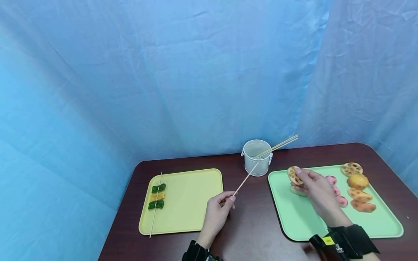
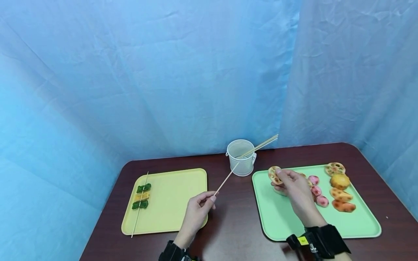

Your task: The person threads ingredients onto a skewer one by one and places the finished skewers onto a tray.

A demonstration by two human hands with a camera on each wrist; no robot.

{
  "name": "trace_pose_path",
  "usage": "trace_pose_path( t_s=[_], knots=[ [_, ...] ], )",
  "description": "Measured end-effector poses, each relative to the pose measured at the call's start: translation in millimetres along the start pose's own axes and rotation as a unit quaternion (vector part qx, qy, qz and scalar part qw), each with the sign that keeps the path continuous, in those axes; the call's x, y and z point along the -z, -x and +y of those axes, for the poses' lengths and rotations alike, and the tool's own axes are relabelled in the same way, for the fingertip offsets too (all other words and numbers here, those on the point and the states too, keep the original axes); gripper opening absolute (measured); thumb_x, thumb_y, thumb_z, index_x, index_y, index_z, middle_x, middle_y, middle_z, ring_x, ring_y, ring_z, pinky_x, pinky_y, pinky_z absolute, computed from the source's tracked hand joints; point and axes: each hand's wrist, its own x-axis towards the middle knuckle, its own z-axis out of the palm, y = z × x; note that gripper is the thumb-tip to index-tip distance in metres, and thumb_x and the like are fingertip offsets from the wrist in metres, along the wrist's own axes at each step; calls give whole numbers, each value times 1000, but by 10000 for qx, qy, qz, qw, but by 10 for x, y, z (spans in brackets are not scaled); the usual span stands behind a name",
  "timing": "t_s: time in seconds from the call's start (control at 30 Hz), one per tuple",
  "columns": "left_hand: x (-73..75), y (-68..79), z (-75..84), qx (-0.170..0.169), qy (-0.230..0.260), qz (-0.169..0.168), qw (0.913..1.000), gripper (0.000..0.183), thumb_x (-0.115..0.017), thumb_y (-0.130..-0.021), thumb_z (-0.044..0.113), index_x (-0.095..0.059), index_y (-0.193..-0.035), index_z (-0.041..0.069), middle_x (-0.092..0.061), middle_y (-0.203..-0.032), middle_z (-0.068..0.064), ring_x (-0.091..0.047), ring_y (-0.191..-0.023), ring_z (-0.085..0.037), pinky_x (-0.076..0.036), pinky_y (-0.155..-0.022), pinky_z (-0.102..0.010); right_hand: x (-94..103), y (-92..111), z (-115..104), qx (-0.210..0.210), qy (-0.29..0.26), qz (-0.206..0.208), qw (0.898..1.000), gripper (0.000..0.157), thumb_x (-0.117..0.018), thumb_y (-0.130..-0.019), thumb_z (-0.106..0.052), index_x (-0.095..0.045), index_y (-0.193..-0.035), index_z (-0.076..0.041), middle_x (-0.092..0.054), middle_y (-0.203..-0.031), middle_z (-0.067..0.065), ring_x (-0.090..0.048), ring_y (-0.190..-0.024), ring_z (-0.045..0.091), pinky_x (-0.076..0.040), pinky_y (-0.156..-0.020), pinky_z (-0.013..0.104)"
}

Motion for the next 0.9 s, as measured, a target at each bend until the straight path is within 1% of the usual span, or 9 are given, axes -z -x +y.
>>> trace_pose_path(
  t_s=[0.1,0.2,0.37,0.47,0.57,0.6,0.77,0.83,0.9],
  knots=[
    [-29,17,7,-39,124,-82,9999,19,-63,-92,16,-71,-99,0,-64,-68,-6,-59,-60,-32,-36,-46,-15,-63,-6,1,-67,-672,-158,9976,30,-59,-95,-29,-56,-111,-4,-63,-93,0,-66,-79,11,-55,-73,28],
    [-64,38,17,-57,155,-177,9997,17,-63,-92,16,-69,-95,0,-64,-68,-7,-59,-59,-31,-37,-46,-15,-120,-7,-9,-147,-1063,-265,9939,25,-58,-96,-27,-58,-109,-6,-64,-95,0,-66,-79,11,-55,-73,26],
    [-103,76,64,-89,142,-361,9992,16,-63,-92,15,-68,-94,0,-64,-66,-10,-55,-52,-24,-34,-45,-15,-207,-15,-37,-368,-1230,-271,9914,34,-59,-95,-29,-50,-116,-4,-64,-96,-2,-65,-80,9,-54,-74,24],
    [-129,95,79,-72,139,-472,9988,15,-63,-92,13,-69,-95,-1,-64,-67,-11,-54,-50,-19,-34,-45,-15,-241,-15,-55,-413,-1411,-299,9887,33,-59,-95,-29,-52,-116,-5,-65,-96,-2,-66,-80,10,-54,-74,24],
    [-150,114,121,-77,103,-560,9983,11,-63,-91,10,-69,-93,0,-64,-66,-12,-53,-50,-22,-33,-45,-14,-271,-8,-70,-417,-1619,-388,9852,26,-59,-95,-27,-57,-112,-8,-66,-95,-1,-66,-80,10,-54,-73,24],
    [-149,123,161,-90,99,-582,9982,10,-62,-91,7,-69,-93,0,-64,-66,-14,-52,-49,-17,-33,-45,-14,-282,-5,-75,-422,-1629,-406,9849,26,-59,-95,-28,-57,-112,-8,-66,-95,-1,-66,-80,10,-54,-74,24],
    [-113,162,346,-195,133,-647,9976,8,-61,-90,2,-69,-90,0,-63,-66,-19,-48,-49,-5,-32,-46,-12,-320,1,-82,-418,-1675,-468,9839,24,-58,-96,-27,-58,-111,-9,-65,-95,0,-66,-80,10,-54,-74,24],
    [-103,168,372,-208,142,-656,9975,8,-61,-90,2,-68,-90,-1,-63,-66,-20,-50,-48,-13,-32,-46,-12,-327,3,-82,-391,-1698,-477,9835,23,-58,-96,-26,-58,-111,-9,-65,-95,0,-66,-80,10,-54,-74,24],
    [-101,172,375,-216,155,-663,9974,8,-61,-90,1,-68,-90,-1,-63,-66,-20,-52,-48,-25,-32,-46,-12,-336,4,-81,-359,-1699,-468,9837,24,-58,-96,-26,-58,-111,-9,-65,-95,-1,-66,-80,10,-54,-74,24]
  ],
)
